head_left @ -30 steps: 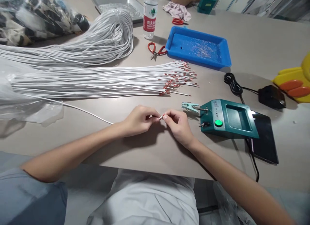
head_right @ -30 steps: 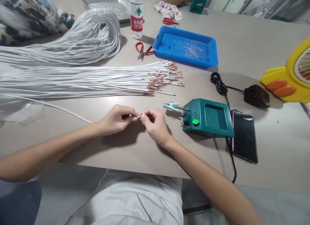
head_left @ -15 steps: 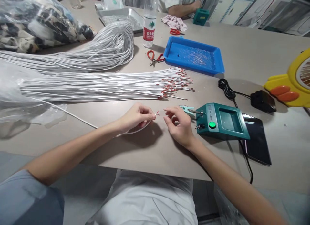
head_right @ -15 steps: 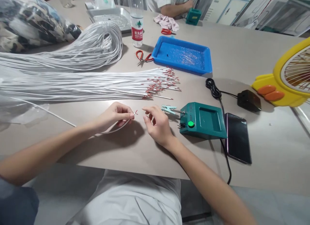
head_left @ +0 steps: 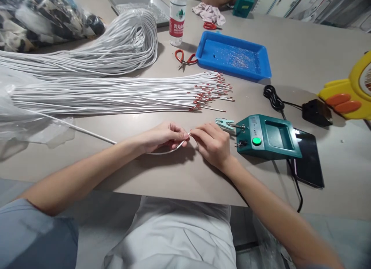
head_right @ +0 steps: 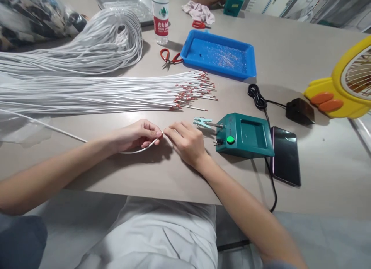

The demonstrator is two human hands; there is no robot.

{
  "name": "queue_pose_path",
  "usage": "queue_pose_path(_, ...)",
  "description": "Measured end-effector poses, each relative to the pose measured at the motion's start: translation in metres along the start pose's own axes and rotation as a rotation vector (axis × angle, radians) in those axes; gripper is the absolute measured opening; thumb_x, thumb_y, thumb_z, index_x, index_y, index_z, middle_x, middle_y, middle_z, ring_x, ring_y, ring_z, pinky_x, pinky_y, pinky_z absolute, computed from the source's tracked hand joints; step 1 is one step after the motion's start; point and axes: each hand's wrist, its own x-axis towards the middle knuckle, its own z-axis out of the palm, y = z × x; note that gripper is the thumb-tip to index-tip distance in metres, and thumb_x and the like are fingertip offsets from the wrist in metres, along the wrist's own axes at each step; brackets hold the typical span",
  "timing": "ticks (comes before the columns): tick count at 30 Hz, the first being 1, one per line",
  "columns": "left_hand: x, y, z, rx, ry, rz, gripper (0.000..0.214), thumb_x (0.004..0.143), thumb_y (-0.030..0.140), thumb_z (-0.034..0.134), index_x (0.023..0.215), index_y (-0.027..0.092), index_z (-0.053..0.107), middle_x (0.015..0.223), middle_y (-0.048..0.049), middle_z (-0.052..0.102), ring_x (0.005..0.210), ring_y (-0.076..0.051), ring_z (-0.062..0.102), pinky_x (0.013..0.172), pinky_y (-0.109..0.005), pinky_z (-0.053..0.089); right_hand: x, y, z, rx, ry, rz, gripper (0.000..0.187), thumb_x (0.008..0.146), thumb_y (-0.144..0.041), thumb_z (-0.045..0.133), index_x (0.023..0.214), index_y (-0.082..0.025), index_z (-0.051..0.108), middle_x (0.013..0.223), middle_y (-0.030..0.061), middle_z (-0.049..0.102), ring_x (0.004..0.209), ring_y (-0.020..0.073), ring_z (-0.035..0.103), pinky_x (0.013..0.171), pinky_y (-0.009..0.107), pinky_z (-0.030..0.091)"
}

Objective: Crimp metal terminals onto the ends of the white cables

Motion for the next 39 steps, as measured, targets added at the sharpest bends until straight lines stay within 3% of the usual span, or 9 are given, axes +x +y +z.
queue_pose_path(3,-0.002,0.0,0.007,0.233,0.034,0.101,0.031,0.078,0.039,0.064,0.063,0.011,0.062,0.046,0.0009,0.05,0.04,-0.005,0.039,0.041,-0.019,0.029,0.001,-0.006,0.004,0.11,0.096,0.133,0.014,0.085,-0.022,0.053,0.079,-0.021,0.065,0.078,0.0059,0.063,0.074,0.018,0.053,0.07,0.032,0.04)
queue_pose_path(6,-0.002,-0.009,0.007,0.605,0.216,0.391,0.028,0.083,0.034,0.056,0.069,0.012,0.064,0.052,-0.0006,0.056,0.047,-0.008,0.045,0.048,-0.02,0.034,0.004,-0.015,0.008,0.476,0.133,0.484,0.013,0.08,-0.026,0.059,0.071,-0.018,0.061,0.066,0.0017,0.056,0.059,0.0125,0.046,0.057,0.027,0.037)
queue_pose_path(10,-0.001,-0.022,-0.009,1.171,0.38,0.842,0.021,0.086,0.023,0.048,0.08,0.018,0.068,0.075,-0.0054,0.067,0.064,-0.011,0.053,0.059,-0.023,0.037,0.006,-0.024,0.006,1.219,-0.101,0.937,0.023,0.07,-0.034,0.069,0.067,-0.016,0.054,0.055,-0.0052,0.039,0.048,0.0059,0.029,0.044,0.02,0.021)
queue_pose_path(13,0.0,-0.022,-0.015,1.257,0.457,0.938,0.019,0.085,0.02,0.049,0.08,0.02,0.068,0.077,-0.0049,0.069,0.066,-0.013,0.053,0.064,-0.025,0.037,0.007,-0.028,-0.004,1.449,-0.273,1.063,0.027,0.069,-0.034,0.069,0.067,-0.017,0.048,0.057,-0.0069,0.031,0.047,0.0046,0.021,0.042,0.019,0.013)
queue_pose_path(16,0.003,-0.018,-0.005,0.921,0.539,0.758,0.018,0.083,0.023,0.053,0.074,0.016,0.066,0.069,-0.0046,0.067,0.063,-0.013,0.053,0.062,-0.025,0.039,0.01,-0.03,-0.027,1.028,-0.155,0.925,0.022,0.079,-0.039,0.058,0.076,-0.017,0.055,0.061,-0.0027,0.042,0.047,0.0075,0.03,0.043,0.021,0.022)
queue_pose_path(19,0.009,-0.017,0.006,0.504,0.3,0.435,0.023,0.081,0.028,0.055,0.066,0.012,0.062,0.057,-0.0022,0.06,0.05,-0.009,0.048,0.049,-0.021,0.036,0.012,-0.023,-0.058,0.118,0.076,0.575,0.02,0.081,-0.035,0.056,0.087,-0.017,0.064,0.085,0.0078,0.058,0.078,0.0198,0.051,0.066,0.032,0.039)
queue_pose_path(23,0.016,-0.021,0.009,0.237,0.148,0.286,0.018,0.075,0.025,0.063,0.081,0.009,0.065,0.058,-0.0011,0.061,0.048,-0.008,0.05,0.047,-0.018,0.036,0.012,0.001,-0.082,-0.581,-0.131,0.368,0.03,0.075,-0.035,0.065,0.098,-0.015,0.065,0.107,0.015,0.058,0.105,0.0332,0.046,0.082,0.045,0.035)
queue_pose_path(27,0.015,-0.019,0.008,0.124,0.176,0.235,0.028,0.076,0.021,0.064,0.1,0.008,0.063,0.055,0.0009,0.059,0.037,-0.005,0.043,0.04,-0.016,0.031,0.007,0.025,-0.081,-0.678,-0.415,0.357,0.02,0.081,-0.034,0.059,0.09,-0.018,0.066,0.104,0.0103,0.063,0.1,0.0286,0.05,0.08,0.042,0.032)
queue_pose_path(39,0.013,-0.018,0.004,0.151,0.274,0.335,0.029,0.079,0.017,0.058,0.105,0.008,0.063,0.06,-0.0015,0.061,0.043,-0.006,0.049,0.04,-0.014,0.034,0.023,0.053,-0.095,-0.488,-0.647,0.52,0.026,0.079,-0.041,0.057,0.094,-0.023,0.068,0.101,0.0039,0.069,0.092,0.0245,0.06,0.073,0.033,0.034)
